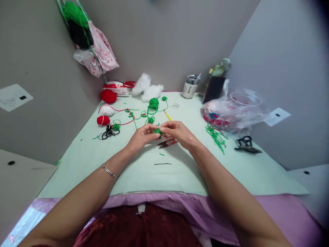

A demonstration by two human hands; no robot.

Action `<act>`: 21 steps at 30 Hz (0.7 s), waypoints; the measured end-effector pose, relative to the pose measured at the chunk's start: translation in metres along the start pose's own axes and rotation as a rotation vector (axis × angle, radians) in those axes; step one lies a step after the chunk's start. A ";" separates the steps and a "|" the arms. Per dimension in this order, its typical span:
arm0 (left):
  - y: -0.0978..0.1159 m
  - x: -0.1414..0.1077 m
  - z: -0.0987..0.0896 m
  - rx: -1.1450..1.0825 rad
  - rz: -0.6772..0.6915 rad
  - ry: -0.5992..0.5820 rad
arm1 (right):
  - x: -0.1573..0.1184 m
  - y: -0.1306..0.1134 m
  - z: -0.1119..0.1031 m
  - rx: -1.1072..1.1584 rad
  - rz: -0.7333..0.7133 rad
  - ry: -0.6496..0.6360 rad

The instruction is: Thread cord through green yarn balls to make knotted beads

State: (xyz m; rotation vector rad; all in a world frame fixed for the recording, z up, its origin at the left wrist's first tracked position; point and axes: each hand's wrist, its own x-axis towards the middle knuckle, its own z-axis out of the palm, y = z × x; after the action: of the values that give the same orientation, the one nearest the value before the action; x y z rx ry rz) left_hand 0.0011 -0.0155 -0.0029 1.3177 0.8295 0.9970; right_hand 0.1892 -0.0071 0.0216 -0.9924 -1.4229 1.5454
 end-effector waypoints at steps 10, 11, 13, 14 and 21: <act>-0.007 0.002 -0.002 -0.007 0.003 0.007 | 0.009 0.010 0.005 0.068 -0.058 0.221; -0.007 0.002 -0.002 -0.007 -0.003 0.002 | 0.009 0.010 0.005 0.072 -0.068 0.243; -0.008 0.002 -0.002 0.002 -0.008 -0.009 | 0.008 0.007 0.004 0.071 -0.084 0.250; -0.008 0.002 -0.002 0.010 -0.008 -0.012 | 0.007 0.006 0.003 0.068 -0.091 0.240; -0.006 0.003 -0.003 0.010 -0.010 -0.015 | 0.006 0.002 -0.001 -0.008 -0.165 0.217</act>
State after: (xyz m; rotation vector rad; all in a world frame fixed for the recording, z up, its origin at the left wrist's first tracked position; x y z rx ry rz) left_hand 0.0001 -0.0115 -0.0094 1.3273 0.8295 0.9749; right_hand 0.1877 -0.0016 0.0194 -0.9889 -1.3247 1.2728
